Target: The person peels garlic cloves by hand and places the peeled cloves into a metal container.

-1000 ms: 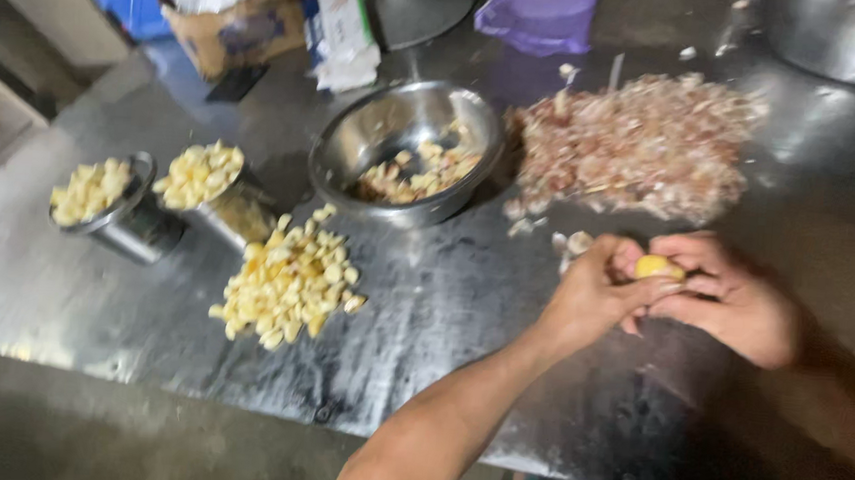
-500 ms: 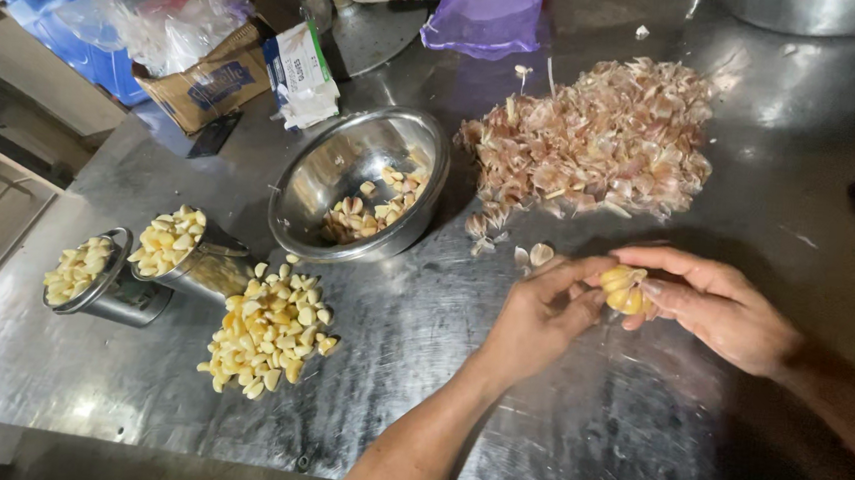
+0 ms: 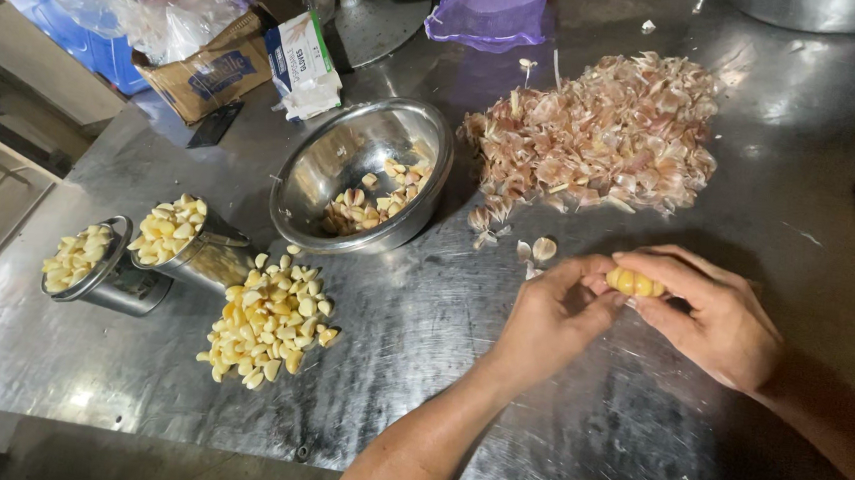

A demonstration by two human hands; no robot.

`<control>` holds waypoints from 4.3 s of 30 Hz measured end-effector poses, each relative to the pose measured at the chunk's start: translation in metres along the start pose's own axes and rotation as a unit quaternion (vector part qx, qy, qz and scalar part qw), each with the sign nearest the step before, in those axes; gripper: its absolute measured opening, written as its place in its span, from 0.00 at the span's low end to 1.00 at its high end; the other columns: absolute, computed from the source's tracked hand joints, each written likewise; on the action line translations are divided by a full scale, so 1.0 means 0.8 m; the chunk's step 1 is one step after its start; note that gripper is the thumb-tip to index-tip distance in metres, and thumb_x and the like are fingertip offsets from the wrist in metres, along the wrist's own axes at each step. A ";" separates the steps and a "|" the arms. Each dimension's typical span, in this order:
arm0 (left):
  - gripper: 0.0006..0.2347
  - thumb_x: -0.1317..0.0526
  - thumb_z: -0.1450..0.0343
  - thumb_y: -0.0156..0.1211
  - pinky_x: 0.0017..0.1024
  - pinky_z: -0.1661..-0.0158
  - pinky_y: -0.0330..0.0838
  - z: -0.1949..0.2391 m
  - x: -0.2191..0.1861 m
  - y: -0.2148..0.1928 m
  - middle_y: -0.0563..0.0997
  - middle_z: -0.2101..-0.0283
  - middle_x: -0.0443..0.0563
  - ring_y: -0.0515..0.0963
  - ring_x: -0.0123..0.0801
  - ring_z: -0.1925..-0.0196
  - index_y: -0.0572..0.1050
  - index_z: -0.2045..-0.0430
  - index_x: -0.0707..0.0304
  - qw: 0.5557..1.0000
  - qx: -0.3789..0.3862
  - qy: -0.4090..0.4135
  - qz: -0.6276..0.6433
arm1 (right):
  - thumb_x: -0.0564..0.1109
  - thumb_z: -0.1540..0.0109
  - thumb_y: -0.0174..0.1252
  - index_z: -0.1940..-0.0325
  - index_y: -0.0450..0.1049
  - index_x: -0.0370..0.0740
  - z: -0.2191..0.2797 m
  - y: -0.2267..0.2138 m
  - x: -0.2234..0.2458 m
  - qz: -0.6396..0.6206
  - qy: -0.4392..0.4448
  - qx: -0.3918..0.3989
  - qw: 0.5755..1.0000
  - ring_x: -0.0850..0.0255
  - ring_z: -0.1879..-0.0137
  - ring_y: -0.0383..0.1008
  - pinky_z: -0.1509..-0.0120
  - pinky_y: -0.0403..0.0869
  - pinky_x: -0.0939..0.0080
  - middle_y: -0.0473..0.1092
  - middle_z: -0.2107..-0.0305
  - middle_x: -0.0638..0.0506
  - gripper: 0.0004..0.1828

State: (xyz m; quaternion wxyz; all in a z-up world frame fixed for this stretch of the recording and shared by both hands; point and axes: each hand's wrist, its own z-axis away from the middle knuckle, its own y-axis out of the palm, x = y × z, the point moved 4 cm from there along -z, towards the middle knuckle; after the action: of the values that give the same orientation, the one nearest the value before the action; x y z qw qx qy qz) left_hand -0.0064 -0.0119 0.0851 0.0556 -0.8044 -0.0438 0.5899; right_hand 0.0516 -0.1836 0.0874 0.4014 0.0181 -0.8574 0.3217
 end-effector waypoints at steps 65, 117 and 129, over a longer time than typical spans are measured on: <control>0.10 0.70 0.25 0.55 0.28 0.75 0.75 -0.021 0.052 -0.013 0.81 0.60 0.59 0.81 0.32 0.70 0.71 0.51 0.75 0.934 0.073 -0.184 0.299 | 0.35 0.42 0.62 0.43 0.75 0.36 -0.002 0.011 -0.003 -0.085 -0.013 0.009 0.996 0.61 0.45 0.78 0.41 0.79 0.63 0.74 0.46 0.47 0.22; 0.15 0.71 0.29 0.58 0.24 0.78 0.73 -0.010 0.041 -0.005 0.80 0.71 0.57 0.77 0.28 0.77 0.73 0.48 0.81 0.981 0.069 -0.161 0.083 | 0.41 0.45 0.64 0.43 0.77 0.41 0.010 0.014 -0.036 -0.081 0.152 0.083 0.981 0.62 0.57 0.84 0.51 0.83 0.64 0.81 0.58 0.50 0.24; 0.13 0.69 0.24 0.53 0.26 0.79 0.73 -0.021 0.044 -0.011 0.80 0.58 0.61 0.80 0.31 0.72 0.70 0.47 0.80 0.962 0.055 -0.182 0.198 | 0.39 0.44 0.65 0.39 0.67 0.38 -0.001 0.014 -0.028 -0.112 0.170 0.047 0.978 0.61 0.52 0.80 0.47 0.80 0.62 0.78 0.55 0.48 0.29</control>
State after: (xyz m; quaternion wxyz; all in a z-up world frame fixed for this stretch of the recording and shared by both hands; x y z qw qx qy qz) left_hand 0.0198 0.0010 0.0582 -0.0273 -0.6719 0.1398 0.7268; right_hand 0.0642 -0.1792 0.0655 0.5735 0.0776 -0.7529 0.3136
